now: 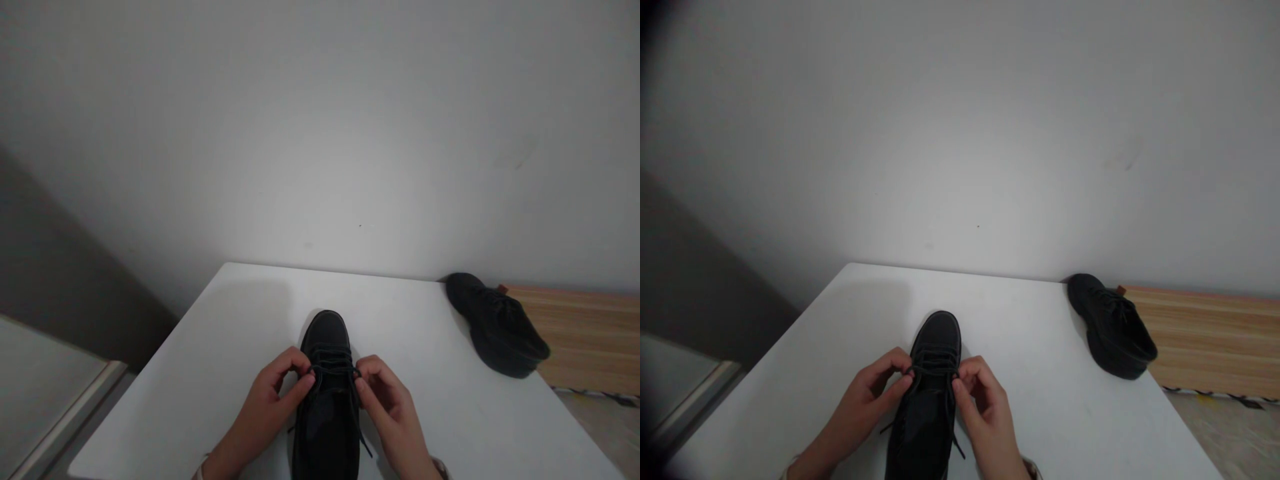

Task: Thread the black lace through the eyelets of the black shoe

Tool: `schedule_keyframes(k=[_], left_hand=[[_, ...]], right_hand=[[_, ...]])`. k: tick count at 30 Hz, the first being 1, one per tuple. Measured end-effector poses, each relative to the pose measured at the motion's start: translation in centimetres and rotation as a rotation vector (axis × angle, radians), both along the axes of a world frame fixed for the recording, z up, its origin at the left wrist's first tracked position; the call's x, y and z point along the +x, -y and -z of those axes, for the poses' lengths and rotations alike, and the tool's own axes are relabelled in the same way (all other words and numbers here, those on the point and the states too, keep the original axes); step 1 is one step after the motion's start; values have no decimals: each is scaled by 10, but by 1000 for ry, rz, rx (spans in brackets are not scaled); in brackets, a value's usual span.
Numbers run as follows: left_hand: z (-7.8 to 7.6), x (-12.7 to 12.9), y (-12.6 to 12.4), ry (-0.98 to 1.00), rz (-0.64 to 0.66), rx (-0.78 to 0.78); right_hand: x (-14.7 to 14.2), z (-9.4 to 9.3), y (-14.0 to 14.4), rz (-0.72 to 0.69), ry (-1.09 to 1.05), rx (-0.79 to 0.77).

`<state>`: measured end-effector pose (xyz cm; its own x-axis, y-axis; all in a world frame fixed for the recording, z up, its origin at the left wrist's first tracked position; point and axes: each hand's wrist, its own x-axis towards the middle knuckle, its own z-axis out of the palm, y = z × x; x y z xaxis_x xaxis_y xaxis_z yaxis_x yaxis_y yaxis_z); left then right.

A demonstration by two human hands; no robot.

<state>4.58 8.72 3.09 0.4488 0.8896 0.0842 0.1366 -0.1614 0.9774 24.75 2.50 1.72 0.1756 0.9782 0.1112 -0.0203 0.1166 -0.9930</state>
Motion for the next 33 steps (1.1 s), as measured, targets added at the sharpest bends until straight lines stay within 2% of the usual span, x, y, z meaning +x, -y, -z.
schedule_keyframes(k=[4,8,26,33], left_hand=[[15,-3,-11,155,103,-53],[21,-5,-15,216,181,-58],[20,-6,-8,234,144,-60],[24,-6,-7,252,63,-109]], right_hand=[[3,14,-4,-64,-101,29],[4,17,-4,-108,-124,74],[2,18,-2,-93,-55,136],[1,18,-2,-57,-84,122]])
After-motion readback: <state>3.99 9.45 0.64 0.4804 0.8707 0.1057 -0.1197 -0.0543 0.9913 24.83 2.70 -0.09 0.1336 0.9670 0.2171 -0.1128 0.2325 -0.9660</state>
